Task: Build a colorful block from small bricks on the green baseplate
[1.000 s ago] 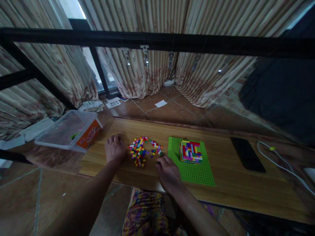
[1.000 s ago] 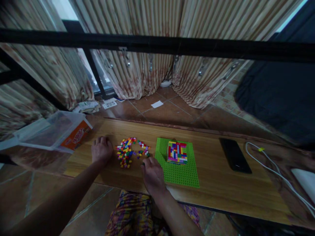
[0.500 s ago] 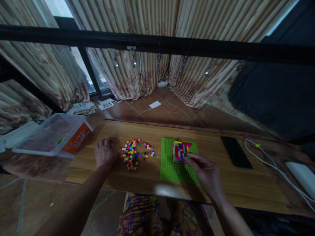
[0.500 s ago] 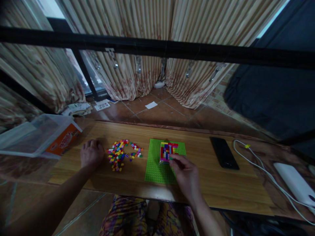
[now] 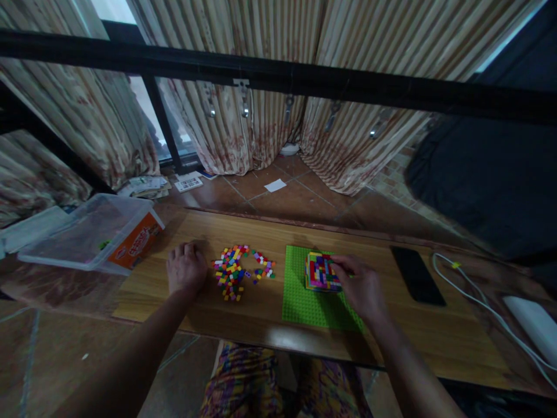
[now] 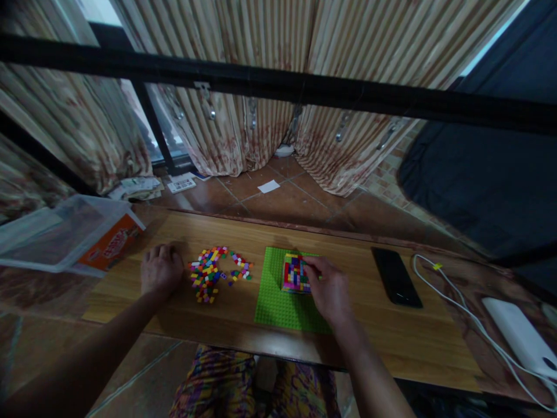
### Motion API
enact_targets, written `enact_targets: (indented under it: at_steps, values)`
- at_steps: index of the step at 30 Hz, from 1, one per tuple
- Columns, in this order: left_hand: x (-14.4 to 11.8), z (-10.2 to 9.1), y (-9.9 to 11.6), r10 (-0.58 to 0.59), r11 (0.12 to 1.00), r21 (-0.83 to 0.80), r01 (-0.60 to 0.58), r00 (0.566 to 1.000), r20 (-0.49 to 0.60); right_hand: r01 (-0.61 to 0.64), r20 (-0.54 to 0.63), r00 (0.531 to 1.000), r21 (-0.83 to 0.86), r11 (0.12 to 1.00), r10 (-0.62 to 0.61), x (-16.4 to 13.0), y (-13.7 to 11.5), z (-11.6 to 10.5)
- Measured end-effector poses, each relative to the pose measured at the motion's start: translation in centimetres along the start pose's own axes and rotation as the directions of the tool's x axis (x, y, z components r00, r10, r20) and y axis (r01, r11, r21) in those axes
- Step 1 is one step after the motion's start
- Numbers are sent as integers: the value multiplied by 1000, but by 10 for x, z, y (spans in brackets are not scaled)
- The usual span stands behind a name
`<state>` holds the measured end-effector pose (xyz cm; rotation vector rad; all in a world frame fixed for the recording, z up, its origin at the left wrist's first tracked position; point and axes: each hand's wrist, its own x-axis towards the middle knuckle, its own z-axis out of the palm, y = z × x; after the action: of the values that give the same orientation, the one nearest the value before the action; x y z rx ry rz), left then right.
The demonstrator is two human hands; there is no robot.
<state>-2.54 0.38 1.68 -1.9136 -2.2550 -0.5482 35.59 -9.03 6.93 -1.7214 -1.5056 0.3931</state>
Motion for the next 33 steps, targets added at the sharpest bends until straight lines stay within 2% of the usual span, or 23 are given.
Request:
enact_targets:
  at_steps: [6,13,18,21,26,33]
  values:
    - [0,1,-1,13,1000,14,-13,1000,6,-117,-82,990,-14,993,115,-3,14,-9]
    - [0,-1,0,8,999,43,-10,1000,25,-191,-72,979,11,982,191,3,-5,3]
    - [0,0,-1,15,999,39,-15,1000,11,-179,-95,982,-188,966,164,5,-16,15]
    - [0,1,-1,15,1000,25,-15,1000,2,-176,-102,983,-247,953,155,5,-17,20]
    - [-1,0,0,5,1000,31,-4,1000,-15,-140,-81,989,-227,964,124,4,-13,23]
    - [-1,2,0,0,1000,5,0,1000,2,-93,-40,995,-187,978,87,6,-3,14]
